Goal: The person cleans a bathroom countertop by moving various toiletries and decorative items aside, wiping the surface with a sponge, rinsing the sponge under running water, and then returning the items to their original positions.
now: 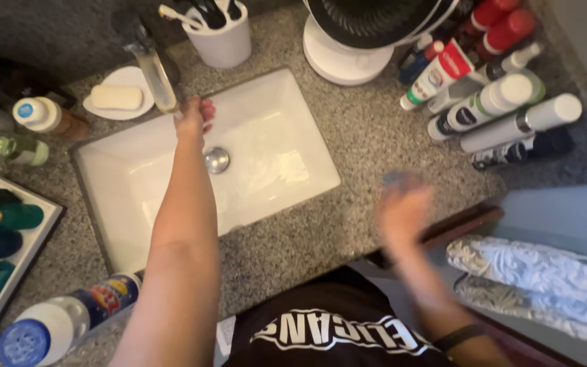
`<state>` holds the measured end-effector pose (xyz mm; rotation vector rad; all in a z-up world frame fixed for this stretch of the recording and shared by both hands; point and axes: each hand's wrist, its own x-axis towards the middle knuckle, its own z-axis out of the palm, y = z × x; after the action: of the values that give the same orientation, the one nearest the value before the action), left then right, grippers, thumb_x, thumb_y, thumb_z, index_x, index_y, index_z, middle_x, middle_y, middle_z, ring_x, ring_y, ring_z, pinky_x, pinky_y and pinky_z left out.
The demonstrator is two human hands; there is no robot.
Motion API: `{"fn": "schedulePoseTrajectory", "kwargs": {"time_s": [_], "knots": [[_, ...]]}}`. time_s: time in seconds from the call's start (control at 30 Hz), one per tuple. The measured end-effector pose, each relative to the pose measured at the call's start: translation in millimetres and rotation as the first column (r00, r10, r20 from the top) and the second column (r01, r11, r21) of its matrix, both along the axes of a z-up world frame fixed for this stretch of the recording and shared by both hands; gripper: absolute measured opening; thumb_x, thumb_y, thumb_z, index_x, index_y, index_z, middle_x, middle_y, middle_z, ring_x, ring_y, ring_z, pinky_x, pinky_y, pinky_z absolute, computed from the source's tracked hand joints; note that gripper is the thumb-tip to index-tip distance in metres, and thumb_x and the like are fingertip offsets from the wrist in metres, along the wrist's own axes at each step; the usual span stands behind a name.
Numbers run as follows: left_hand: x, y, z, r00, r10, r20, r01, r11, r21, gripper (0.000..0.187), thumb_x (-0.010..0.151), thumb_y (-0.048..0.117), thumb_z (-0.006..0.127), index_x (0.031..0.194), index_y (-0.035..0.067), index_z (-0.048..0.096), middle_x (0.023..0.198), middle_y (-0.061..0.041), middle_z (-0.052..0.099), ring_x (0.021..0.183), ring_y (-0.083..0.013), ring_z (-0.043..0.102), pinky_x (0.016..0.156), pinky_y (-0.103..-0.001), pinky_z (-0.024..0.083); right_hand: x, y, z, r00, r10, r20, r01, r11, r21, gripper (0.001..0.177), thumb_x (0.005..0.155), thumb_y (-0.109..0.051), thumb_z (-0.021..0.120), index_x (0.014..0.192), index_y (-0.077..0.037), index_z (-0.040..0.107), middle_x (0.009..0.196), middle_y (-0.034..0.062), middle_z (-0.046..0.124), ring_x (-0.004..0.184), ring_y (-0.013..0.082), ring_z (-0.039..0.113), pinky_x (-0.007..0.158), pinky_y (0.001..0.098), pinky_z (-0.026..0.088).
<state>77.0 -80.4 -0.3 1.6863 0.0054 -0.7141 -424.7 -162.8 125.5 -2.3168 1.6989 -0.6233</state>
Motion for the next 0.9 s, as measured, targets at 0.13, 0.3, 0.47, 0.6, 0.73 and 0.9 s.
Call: {"fn": "schedulePoseTrajectory", "kwargs": {"time_s": [0.13, 0.3, 0.47, 0.6, 0.73, 0.9], "knots": [[-11.3, 19.0, 26.4, 0.972, -0.197, -0.131, 0.178, 0.974, -0.141, 0.024, 0.095, 0.037, 0.061, 0.099, 0.016, 0.072, 0.091, 0.001, 0.077, 0.082, -0.0116, 0.075, 0.073, -0.032, 0.055, 90.7, 51.8, -4.6, 0.837, 0.524, 0.156, -0.542, 0.832, 0.116, 0.046, 0.096, -0.025, 0.062, 0.136, -0.002, 0.061, 0.116, 0.0245, 0.055, 0.104, 0.0408, 0.057, 0.085, 0.0489, 0.050], [0.4, 35.3, 35.3, 0.945, -0.277, 0.171, 0.281, 0.960, 0.000, 0.016, 0.093, 0.026, 0.069, 0.102, 0.012, 0.072, 0.093, 0.001, 0.075, 0.077, -0.0121, 0.069, 0.062, -0.031, 0.052, 86.9, -68.1, 32.4, 0.977, 0.059, 0.204, -0.082, 0.991, 0.103, 0.039, 0.105, -0.028, 0.063, 0.135, -0.005, 0.056, 0.118, 0.0229, 0.053, 0.103, 0.0384, 0.059, 0.087, 0.0488, 0.049], [5.7, 35.4, 24.5, 0.924, -0.331, 0.189, 0.328, 0.943, 0.048, 0.018, 0.089, 0.019, 0.067, 0.105, 0.012, 0.072, 0.089, 0.001, 0.073, 0.073, -0.0108, 0.067, 0.058, -0.029, 0.051, 159.9, -49.4, -7.8, 0.935, 0.352, 0.049, -0.350, 0.936, -0.045, 0.040, 0.086, -0.024, 0.072, 0.124, -0.011, 0.069, 0.121, 0.0216, 0.050, 0.097, 0.0405, 0.060, 0.081, 0.0486, 0.051], [-3.9, 49.5, 9.3, 0.927, -0.260, 0.272, 0.265, 0.964, 0.016, 0.016, 0.094, 0.018, 0.068, 0.106, 0.008, 0.071, 0.088, -0.001, 0.074, 0.071, -0.0125, 0.067, 0.061, -0.029, 0.052, 244.6, 4.7, -35.3, 0.699, 0.415, 0.583, -0.644, 0.720, 0.260, 0.027, 0.094, -0.034, 0.073, 0.106, -0.010, 0.072, 0.112, 0.0157, 0.059, 0.085, 0.0266, 0.061, 0.074, 0.0378, 0.052], [-22.0, 93.9, 3.4, 0.924, -0.114, 0.364, 0.122, 0.993, 0.002, 0.014, 0.097, 0.016, 0.068, 0.103, 0.004, 0.073, 0.087, -0.005, 0.075, 0.073, -0.0131, 0.069, 0.069, -0.028, 0.056, 305.0, 12.5, -46.0, 0.505, 0.209, 0.838, -0.840, 0.343, 0.421, 0.024, 0.102, -0.029, 0.066, 0.108, -0.006, 0.072, 0.101, 0.0034, 0.073, 0.086, 0.0126, 0.062, 0.077, 0.0267, 0.050], [-42.9, 119.3, 5.5, 0.928, 0.068, 0.366, -0.057, 0.998, -0.039, 0.016, 0.093, 0.012, 0.065, 0.105, 0.006, 0.073, 0.089, -0.006, 0.076, 0.075, -0.0130, 0.070, 0.071, -0.027, 0.056, 356.6, 10.0, -52.9, 0.384, 0.364, 0.849, -0.909, 0.311, 0.277, 0.022, 0.102, -0.023, 0.067, 0.093, -0.005, 0.072, 0.083, 0.0039, 0.070, 0.077, 0.0093, 0.065, 0.072, 0.0241, 0.054]]}}
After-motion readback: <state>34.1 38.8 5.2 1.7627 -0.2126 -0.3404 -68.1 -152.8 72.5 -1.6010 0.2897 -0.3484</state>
